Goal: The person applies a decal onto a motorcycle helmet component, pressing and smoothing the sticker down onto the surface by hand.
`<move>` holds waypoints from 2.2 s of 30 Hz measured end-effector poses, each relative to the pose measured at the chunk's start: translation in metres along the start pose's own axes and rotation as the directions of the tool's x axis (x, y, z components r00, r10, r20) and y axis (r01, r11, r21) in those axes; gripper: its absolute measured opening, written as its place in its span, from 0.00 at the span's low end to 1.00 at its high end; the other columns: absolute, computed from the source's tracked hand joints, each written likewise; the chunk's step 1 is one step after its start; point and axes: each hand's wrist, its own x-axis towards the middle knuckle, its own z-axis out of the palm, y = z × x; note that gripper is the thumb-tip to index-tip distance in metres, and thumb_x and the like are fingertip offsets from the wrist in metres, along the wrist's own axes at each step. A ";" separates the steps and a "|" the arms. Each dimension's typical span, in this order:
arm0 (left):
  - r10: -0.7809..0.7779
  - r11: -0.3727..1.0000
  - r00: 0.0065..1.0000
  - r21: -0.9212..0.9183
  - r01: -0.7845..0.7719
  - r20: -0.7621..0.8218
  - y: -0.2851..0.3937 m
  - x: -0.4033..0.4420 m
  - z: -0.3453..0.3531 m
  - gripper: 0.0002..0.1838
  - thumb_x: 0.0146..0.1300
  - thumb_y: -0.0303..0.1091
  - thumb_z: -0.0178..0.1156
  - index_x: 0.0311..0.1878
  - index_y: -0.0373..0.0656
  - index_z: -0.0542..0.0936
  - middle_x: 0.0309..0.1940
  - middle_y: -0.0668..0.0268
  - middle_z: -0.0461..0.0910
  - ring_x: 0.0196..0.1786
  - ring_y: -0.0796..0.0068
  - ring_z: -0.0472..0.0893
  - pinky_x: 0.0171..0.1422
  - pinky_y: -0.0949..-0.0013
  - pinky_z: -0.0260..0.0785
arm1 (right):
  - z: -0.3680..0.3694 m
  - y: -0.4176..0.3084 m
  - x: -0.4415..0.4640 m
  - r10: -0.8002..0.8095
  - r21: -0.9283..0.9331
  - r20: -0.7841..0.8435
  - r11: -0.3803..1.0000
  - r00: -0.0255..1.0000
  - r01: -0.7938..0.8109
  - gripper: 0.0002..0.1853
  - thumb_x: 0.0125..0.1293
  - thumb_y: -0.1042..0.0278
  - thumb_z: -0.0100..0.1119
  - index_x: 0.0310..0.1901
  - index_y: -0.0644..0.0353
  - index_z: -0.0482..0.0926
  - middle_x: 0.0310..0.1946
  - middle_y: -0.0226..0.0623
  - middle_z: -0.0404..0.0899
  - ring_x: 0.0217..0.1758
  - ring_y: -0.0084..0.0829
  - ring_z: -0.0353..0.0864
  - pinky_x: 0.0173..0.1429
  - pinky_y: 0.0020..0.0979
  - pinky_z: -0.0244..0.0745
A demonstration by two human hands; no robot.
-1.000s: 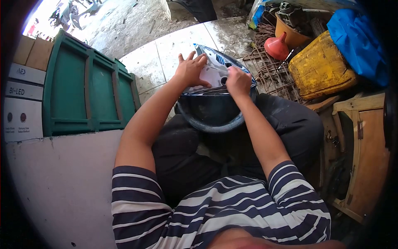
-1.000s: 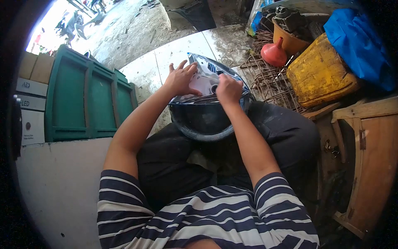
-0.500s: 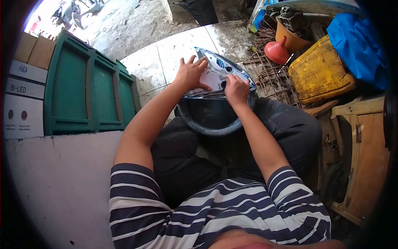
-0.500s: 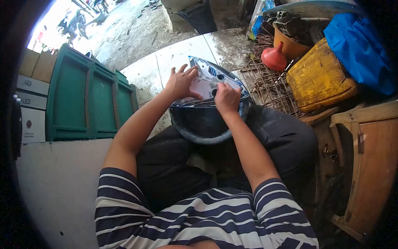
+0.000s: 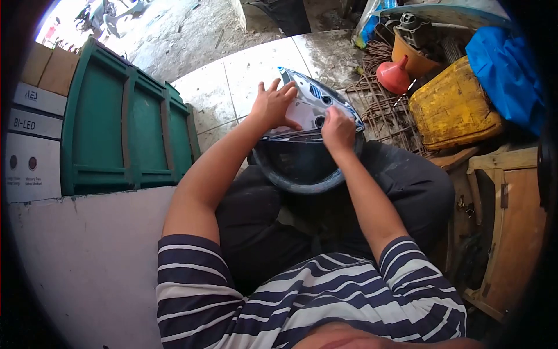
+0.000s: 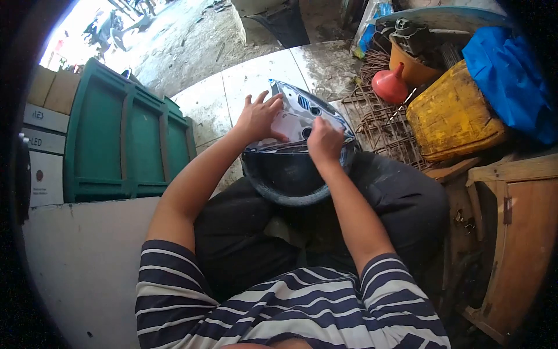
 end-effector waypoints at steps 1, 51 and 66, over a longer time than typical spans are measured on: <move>-0.003 1.000 1.000 0.005 0.003 -0.002 -0.001 0.000 0.002 0.59 0.39 0.78 0.75 0.70 0.48 0.74 0.82 0.69 0.63 0.83 0.50 0.61 0.77 0.25 0.56 | -0.004 -0.001 0.002 -0.020 0.032 -0.020 0.999 1.000 0.020 0.09 0.73 0.66 0.55 0.43 0.57 0.85 0.38 0.44 0.89 0.43 0.50 0.89 0.50 0.53 0.77; 0.017 1.000 1.000 0.023 -0.017 -0.003 -0.001 0.002 0.007 0.60 0.38 0.76 0.76 0.72 0.49 0.71 0.80 0.68 0.65 0.83 0.50 0.60 0.77 0.21 0.54 | 0.018 -0.007 0.014 -0.010 -0.032 -0.113 0.999 0.994 0.006 0.06 0.70 0.68 0.56 0.42 0.58 0.81 0.34 0.42 0.87 0.39 0.50 0.88 0.50 0.53 0.76; 0.008 1.000 1.000 0.003 -0.008 0.008 0.002 0.005 0.004 0.62 0.35 0.76 0.77 0.70 0.45 0.72 0.80 0.66 0.65 0.84 0.49 0.58 0.77 0.20 0.53 | 0.011 0.002 0.010 0.009 0.030 -0.076 1.000 0.997 -0.007 0.05 0.70 0.68 0.58 0.40 0.57 0.82 0.35 0.46 0.88 0.42 0.49 0.88 0.51 0.53 0.75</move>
